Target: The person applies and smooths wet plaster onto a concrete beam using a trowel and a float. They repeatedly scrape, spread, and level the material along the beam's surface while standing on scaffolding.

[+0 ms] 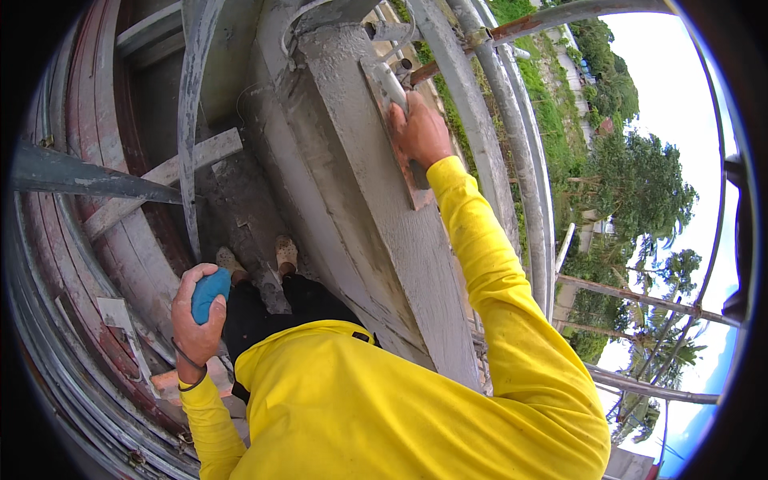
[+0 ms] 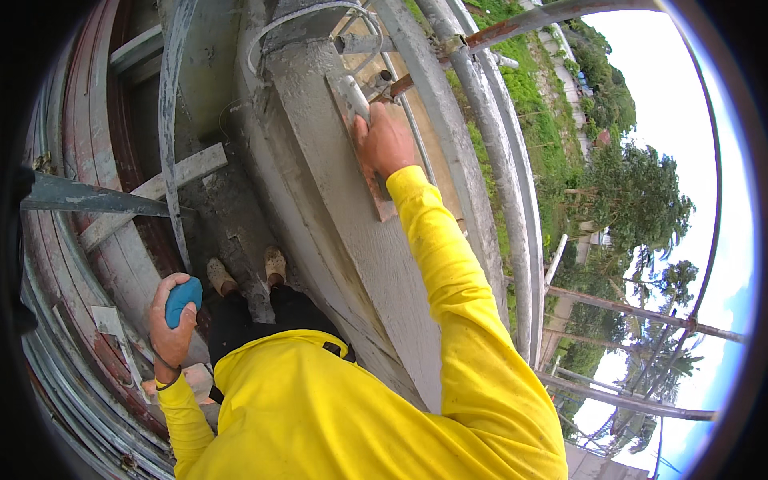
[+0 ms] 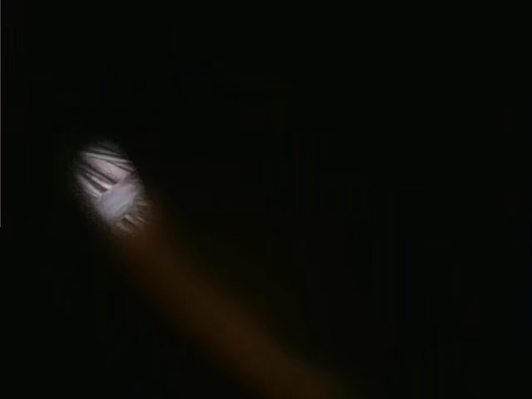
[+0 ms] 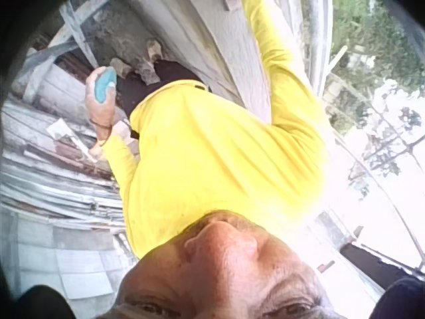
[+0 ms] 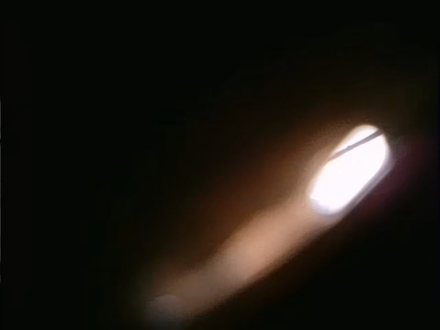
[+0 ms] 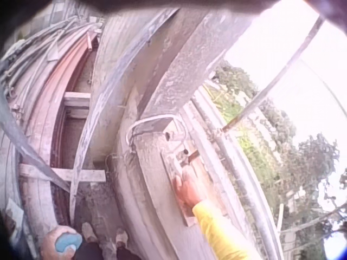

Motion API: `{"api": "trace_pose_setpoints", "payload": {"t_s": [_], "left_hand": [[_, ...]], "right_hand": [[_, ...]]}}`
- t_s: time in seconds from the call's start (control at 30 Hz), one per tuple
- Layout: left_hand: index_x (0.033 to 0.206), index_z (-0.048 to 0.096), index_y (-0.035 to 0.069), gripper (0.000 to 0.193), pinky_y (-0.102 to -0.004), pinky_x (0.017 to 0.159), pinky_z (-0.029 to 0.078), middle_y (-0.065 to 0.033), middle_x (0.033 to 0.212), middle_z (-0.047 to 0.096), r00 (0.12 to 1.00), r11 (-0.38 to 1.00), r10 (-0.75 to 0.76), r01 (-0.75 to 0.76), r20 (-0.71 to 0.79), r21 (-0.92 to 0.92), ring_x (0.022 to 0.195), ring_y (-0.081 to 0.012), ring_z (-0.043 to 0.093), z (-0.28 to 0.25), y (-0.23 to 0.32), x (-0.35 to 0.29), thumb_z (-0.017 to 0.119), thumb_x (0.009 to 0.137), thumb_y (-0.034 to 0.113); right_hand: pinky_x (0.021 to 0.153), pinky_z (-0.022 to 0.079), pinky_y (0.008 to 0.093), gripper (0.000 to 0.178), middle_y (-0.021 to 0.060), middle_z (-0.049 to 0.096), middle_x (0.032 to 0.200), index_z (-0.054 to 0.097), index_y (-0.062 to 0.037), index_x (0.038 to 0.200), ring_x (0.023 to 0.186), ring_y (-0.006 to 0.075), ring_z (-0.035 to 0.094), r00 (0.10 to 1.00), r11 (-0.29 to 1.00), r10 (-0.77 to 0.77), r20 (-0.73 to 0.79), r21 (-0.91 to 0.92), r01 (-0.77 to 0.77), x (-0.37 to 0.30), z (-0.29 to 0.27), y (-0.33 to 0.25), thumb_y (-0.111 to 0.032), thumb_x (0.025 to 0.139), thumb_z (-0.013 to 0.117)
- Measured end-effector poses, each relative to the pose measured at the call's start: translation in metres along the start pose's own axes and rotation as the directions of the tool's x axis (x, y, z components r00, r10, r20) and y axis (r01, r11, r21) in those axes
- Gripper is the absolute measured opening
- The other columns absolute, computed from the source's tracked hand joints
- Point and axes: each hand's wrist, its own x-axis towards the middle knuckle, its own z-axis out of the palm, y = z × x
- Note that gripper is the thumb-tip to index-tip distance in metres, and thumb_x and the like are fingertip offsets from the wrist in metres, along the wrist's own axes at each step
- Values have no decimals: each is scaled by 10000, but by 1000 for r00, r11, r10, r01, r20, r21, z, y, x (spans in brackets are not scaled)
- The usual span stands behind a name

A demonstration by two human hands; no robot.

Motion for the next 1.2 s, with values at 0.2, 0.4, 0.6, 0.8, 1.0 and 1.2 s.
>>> {"api": "trace_pose_setpoints", "payload": {"t_s": [0.2, 0.4, 0.6, 0.8, 1.0, 1.2], "left_hand": [[1341, 639, 69, 445, -451, 1066, 517, -148, 1285, 692, 987, 996, -37, 48, 157, -69, 1176, -320, 670, 9, -26, 12, 678, 917, 198], [1355, 632, 60, 433, -304, 739, 557, -110, 1291, 662, 960, 993, 116, -119, 256, -6, 919, -182, 653, 19, -8, 31, 666, 935, 161], [1344, 636, 46, 439, -314, 740, 570, -119, 1283, 659, 943, 991, 66, -101, 327, 91, 936, -179, 656, 33, 45, 49, 648, 916, 143], [1335, 643, 33, 439, -380, 966, 557, -132, 1289, 659, 887, 948, 156, -258, 434, 188, 1150, -267, 642, 37, 45, 65, 632, 905, 122], [1336, 646, 34, 447, -391, 968, 561, -133, 1289, 654, 876, 975, -114, 8, 468, 222, 1126, -267, 641, 62, 75, 63, 645, 899, 133], [1314, 662, 35, 433, -392, 941, 572, -134, 1293, 656, 856, 970, -26, -104, 516, 222, 1119, -264, 645, 63, 55, 75, 652, 888, 117]], "right_hand": [[718, 526, 621, 361, 306, 716, 913, 581, -91, 1226, 860, 552, 683, 953, 954, 261, 154, 109, -279, -310, -28, 105, -402, 1052, 636], [738, 531, 585, 363, 279, 725, 948, 596, -105, 1235, 900, 533, 691, 903, 919, 352, 247, 94, -384, -369, -49, 128, -424, 1065, 627], [728, 551, 573, 313, 231, 733, 893, 559, -68, 1133, 848, 473, 715, 995, 985, 49, -85, 168, -34, -111, -2, 35, -357, 1044, 641], [695, 562, 565, 315, 196, 754, 884, 577, -49, 1145, 793, 449, 739, 975, 948, 153, -163, 304, -98, -146, 14, 21, -322, 1023, 676], [777, 569, 537, 361, 155, 755, 1076, 596, -158, 1353, 951, 414, 727, 883, 864, 453, 119, 184, -468, -419, -38, 121, -384, 1072, 608], [853, 562, 552, 421, 180, 756, 1121, 591, -177, 1432, 1018, 428, 723, 785, 767, 579, 219, 178, -616, -467, -51, 139, -361, 1057, 639]]}}
